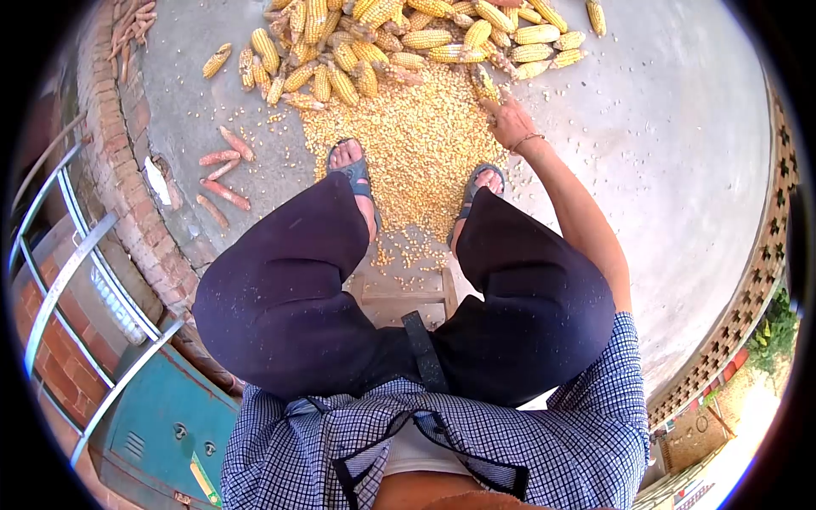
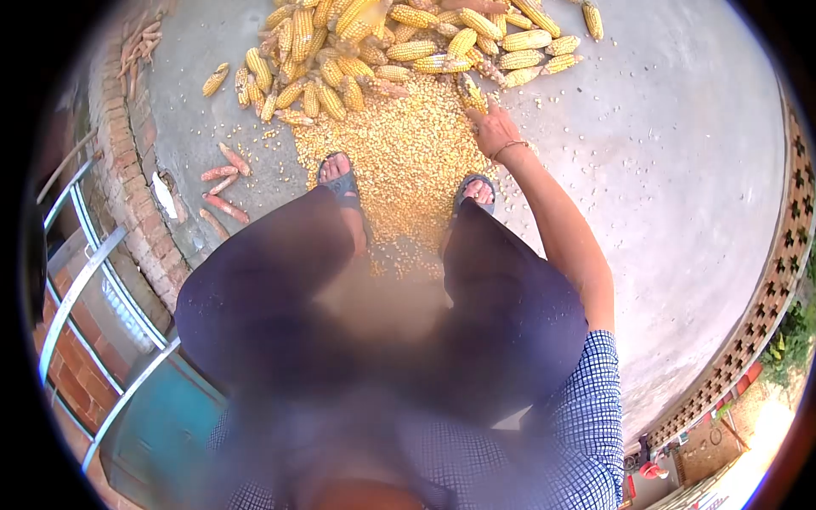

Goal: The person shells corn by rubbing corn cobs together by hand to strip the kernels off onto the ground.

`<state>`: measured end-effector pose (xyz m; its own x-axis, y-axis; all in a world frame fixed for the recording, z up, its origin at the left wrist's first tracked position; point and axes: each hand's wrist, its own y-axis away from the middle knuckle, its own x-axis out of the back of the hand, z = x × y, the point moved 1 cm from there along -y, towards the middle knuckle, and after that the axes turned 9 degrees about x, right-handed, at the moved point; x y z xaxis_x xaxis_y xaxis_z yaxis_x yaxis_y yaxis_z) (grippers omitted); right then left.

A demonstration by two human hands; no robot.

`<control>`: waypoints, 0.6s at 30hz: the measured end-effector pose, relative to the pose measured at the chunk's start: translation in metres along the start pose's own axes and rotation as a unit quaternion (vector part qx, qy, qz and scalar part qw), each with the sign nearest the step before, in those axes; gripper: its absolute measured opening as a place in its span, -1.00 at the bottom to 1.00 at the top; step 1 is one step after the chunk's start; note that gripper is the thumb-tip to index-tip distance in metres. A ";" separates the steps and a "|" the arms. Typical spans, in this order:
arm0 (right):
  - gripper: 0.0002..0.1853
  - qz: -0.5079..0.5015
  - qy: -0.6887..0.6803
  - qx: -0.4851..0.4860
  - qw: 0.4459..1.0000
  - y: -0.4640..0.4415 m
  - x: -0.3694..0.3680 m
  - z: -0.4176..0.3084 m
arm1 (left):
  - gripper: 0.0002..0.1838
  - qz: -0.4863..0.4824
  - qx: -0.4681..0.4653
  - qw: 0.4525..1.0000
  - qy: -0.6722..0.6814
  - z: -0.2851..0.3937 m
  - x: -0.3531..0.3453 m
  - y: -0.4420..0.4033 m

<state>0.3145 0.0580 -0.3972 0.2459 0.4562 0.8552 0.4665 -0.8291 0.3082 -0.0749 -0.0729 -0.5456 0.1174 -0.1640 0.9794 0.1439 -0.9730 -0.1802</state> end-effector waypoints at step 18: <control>-0.69 0.046 -0.425 -0.062 0.902 0.042 0.008 -0.011 | -0.62 0.023 -0.031 0.999 -0.027 0.002 0.012 -0.006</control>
<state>0.3264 0.0236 -0.3724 0.8658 0.4228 0.2676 0.3252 -0.8820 0.3412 -0.0723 -0.0683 -0.5332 0.1761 -0.2009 0.9637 0.0765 -0.9732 -0.2169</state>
